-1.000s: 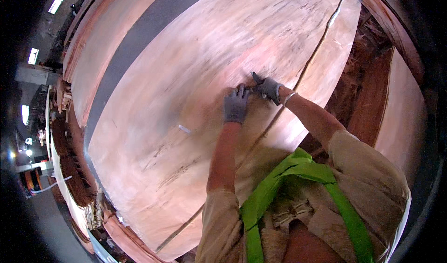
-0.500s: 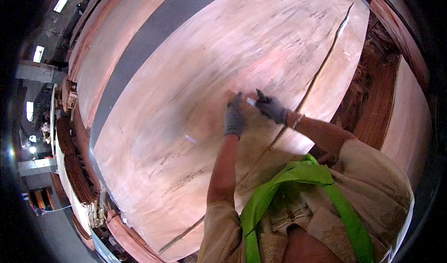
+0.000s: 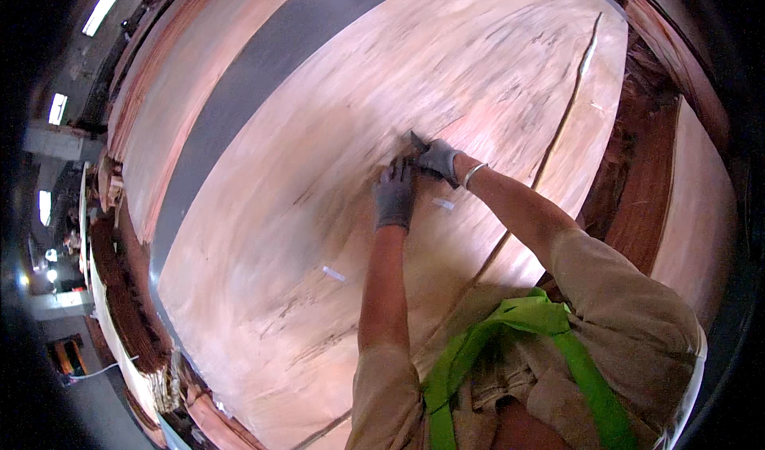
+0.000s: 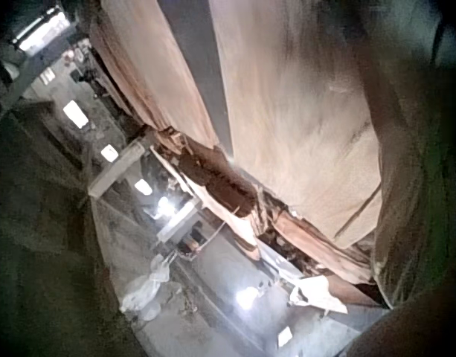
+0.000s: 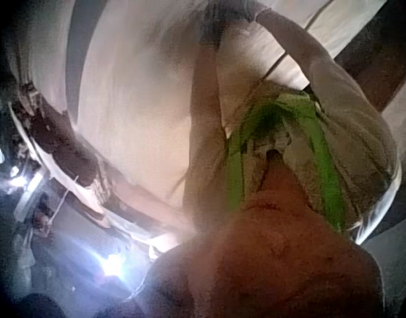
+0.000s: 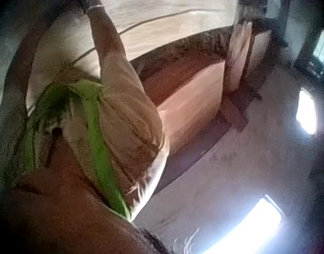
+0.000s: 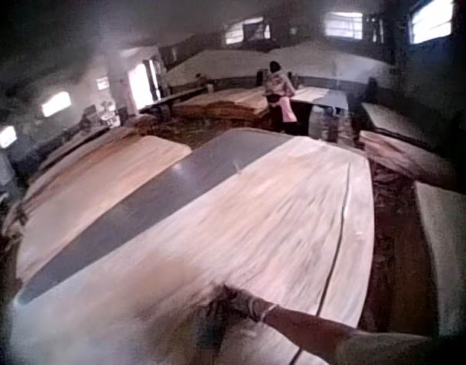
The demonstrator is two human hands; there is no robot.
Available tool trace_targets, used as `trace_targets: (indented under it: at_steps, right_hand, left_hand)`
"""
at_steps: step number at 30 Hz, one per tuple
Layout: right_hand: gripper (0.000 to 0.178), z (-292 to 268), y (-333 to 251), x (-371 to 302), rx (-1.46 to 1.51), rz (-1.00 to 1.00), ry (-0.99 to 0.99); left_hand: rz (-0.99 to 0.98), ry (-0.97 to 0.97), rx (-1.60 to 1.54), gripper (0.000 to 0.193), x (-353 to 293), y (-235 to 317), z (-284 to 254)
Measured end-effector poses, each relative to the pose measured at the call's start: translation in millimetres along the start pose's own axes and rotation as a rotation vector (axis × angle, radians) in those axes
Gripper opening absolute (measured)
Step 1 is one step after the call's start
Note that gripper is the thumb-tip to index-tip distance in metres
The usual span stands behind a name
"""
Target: The person processes wood veneer sheets by cutting off narrow strips and small pieces with a utility knife, then stacking the prepared sheets onto a large pile.
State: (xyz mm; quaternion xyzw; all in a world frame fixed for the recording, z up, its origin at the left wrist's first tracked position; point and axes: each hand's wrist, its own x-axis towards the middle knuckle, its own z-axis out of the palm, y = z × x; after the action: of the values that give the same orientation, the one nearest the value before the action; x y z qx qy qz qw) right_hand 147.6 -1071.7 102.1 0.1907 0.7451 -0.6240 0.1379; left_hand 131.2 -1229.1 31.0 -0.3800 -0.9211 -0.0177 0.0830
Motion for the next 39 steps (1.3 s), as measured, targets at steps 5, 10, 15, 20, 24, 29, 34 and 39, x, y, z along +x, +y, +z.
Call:
trace_targets:
  at_steps: [5,10,15,20,24,29,34,39]
  right_hand:
    - [0.03,8.1,29.7,1.0,-0.034,-0.125,0.192]
    - [0.033,25.3,47.8,-21.0,-0.026,0.054,0.204]
    - [0.025,-32.8,53.8,-50.9,0.211,0.039,0.149]
    - [0.031,-173.4,97.9,-14.3,0.183,-0.047,0.347]
    - [0.04,-215.9,89.2,17.6,-0.015,-0.125,0.349]
    - [0.038,-226.0,108.1,46.3,-0.213,0.041,0.396]
    - [0.03,-214.1,92.0,49.4,-0.528,0.037,0.483]
    - [0.025,-227.9,100.2,33.3,-0.698,0.014,0.57]
  left_hand:
    - [-0.032,0.066,-0.115,0.036,1.9,3.6,29.2]
    - [-0.045,0.079,-0.21,0.037,4.2,13.5,25.2]
    - [-0.022,0.116,-0.142,0.043,-4.0,-6.3,18.2]
    - [-0.138,0.187,-0.273,0.051,30.2,27.3,-17.2]
    - [-0.02,0.083,-0.301,0.056,93.5,88.2,-29.9]
    - [0.044,-0.114,-0.368,0.05,160.5,159.9,-29.3]
    - [0.189,-0.152,-0.025,0.042,176.0,168.0,11.9]
    - [0.211,-0.234,-0.247,0.044,186.0,167.0,3.0]
